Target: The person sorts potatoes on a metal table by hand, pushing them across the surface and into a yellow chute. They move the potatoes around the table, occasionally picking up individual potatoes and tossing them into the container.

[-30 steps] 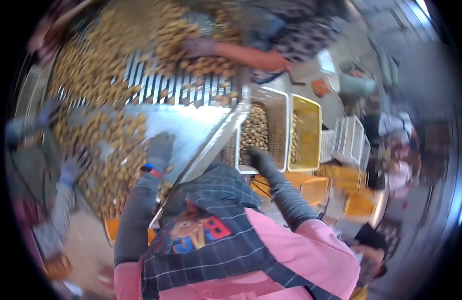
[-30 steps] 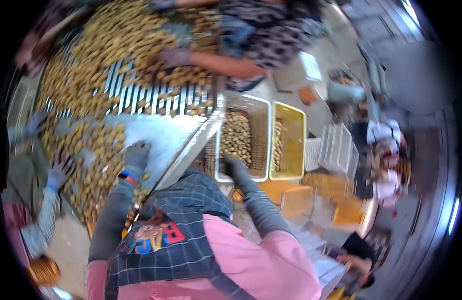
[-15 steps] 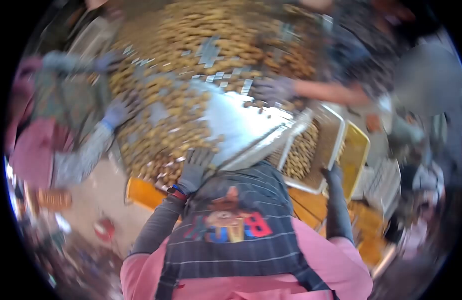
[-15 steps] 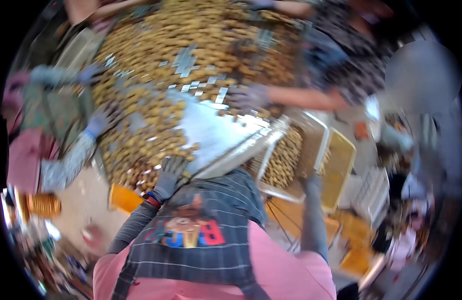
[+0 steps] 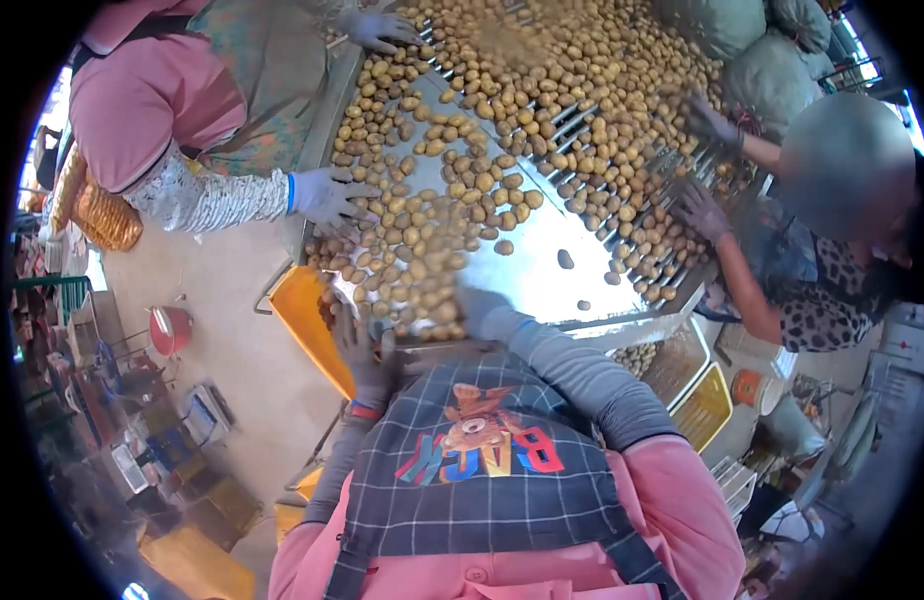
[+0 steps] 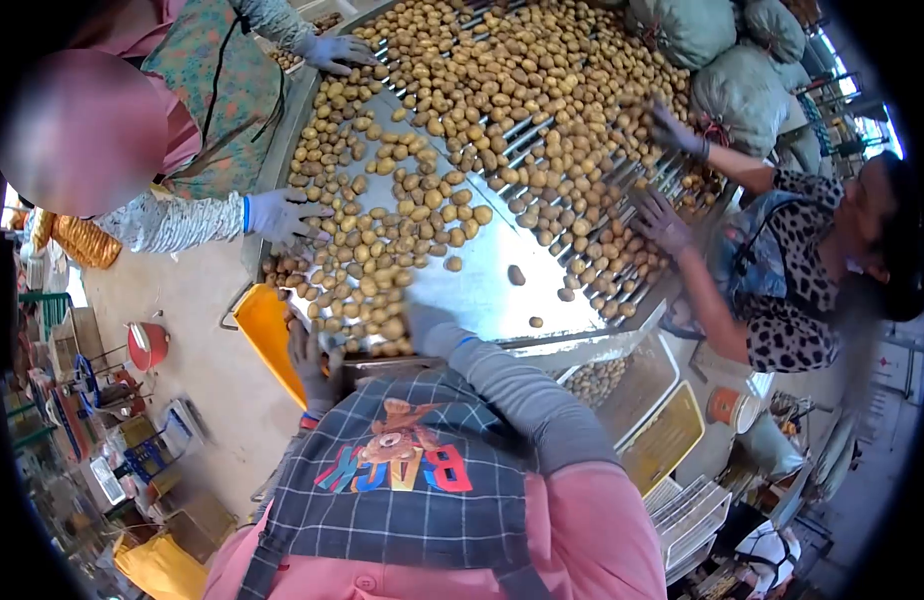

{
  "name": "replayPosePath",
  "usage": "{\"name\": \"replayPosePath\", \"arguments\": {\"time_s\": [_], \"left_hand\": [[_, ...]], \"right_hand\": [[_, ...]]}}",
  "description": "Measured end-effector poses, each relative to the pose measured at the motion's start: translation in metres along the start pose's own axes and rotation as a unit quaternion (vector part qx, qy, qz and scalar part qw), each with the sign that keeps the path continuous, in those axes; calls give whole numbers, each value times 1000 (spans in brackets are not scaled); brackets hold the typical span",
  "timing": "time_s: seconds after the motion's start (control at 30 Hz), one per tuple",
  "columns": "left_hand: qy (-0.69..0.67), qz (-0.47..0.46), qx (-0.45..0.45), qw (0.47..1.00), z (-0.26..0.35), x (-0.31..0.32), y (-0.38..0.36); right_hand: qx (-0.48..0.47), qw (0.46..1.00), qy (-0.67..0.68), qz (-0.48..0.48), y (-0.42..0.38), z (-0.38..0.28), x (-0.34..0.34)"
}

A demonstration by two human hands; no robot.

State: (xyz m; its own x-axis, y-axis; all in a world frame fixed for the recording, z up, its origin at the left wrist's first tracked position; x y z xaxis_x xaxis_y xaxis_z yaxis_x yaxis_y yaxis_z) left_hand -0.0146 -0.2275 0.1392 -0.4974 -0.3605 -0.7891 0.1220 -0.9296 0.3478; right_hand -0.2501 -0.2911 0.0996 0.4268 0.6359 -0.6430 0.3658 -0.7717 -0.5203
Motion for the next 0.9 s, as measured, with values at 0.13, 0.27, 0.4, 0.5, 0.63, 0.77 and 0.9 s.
{"name": "replayPosePath", "arguments": {"time_s": [0.13, 0.27, 0.4, 0.5, 0.63, 0.77, 0.9], "left_hand": [[34, -80, 77, 993, 29, 31, 6], [34, -69, 51, 996, 25, 36, 9], [47, -82, 42, 995, 28, 34, 13], [52, -102, 63, 991, 27, 36, 11], [35, -65, 98, 992, 39, 36, 19], [66, -91, 98, 989, 29, 44, 13], [57, -94, 113, 987, 25, 57, 21]], "right_hand": [[-230, 965, 64, 108, 41, -15, -45], [95, 964, -8, 248, 80, 47, -208], [24, 939, -137, 314, 76, 66, -106], [-220, 974, -19, 48, 25, 11, -80], [-78, 943, 63, 318, 63, 150, -198], [305, 844, -53, 438, 49, 310, -372], [302, 875, -50, 375, 55, 295, -348]]}}
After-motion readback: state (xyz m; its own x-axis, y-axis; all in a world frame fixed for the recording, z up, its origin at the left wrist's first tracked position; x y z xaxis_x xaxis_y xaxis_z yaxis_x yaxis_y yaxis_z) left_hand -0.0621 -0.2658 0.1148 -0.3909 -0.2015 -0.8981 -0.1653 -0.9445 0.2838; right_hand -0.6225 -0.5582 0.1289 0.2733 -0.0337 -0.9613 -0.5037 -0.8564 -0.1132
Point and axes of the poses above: each hand's wrist, its own y-axis towards the middle knuckle, its own x-axis out of the palm, z = x × y, the point moved 6 cm from there along y, towards the middle knuckle, and after that the axes turned 11 degrees about z, right-handed, at the moved point
